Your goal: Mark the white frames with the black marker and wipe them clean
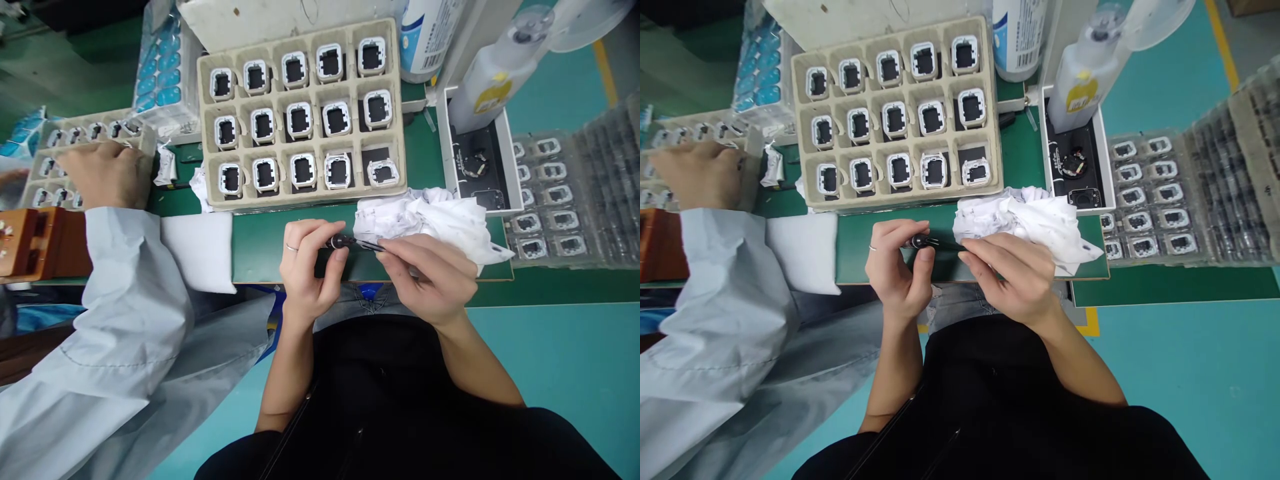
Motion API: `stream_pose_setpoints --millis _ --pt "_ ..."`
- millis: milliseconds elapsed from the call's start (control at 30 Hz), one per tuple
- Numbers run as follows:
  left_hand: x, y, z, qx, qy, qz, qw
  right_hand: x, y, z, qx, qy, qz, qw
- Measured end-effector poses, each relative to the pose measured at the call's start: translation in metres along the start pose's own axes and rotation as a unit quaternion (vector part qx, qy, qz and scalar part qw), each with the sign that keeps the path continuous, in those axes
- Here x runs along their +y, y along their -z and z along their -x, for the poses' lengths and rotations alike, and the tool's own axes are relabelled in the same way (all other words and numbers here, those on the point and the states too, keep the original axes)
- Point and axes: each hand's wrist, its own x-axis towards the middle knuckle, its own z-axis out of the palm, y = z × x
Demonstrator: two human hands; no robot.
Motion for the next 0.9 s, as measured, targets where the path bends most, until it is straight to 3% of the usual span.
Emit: stream_pose_setpoints --millis 900 --pt "0.0006 -0.0017 -0.0010 0.031 0.000 0.001 1.000 -0.0016 0.0017 -0.0008 -0.008 -0.007 0.000 1.000"
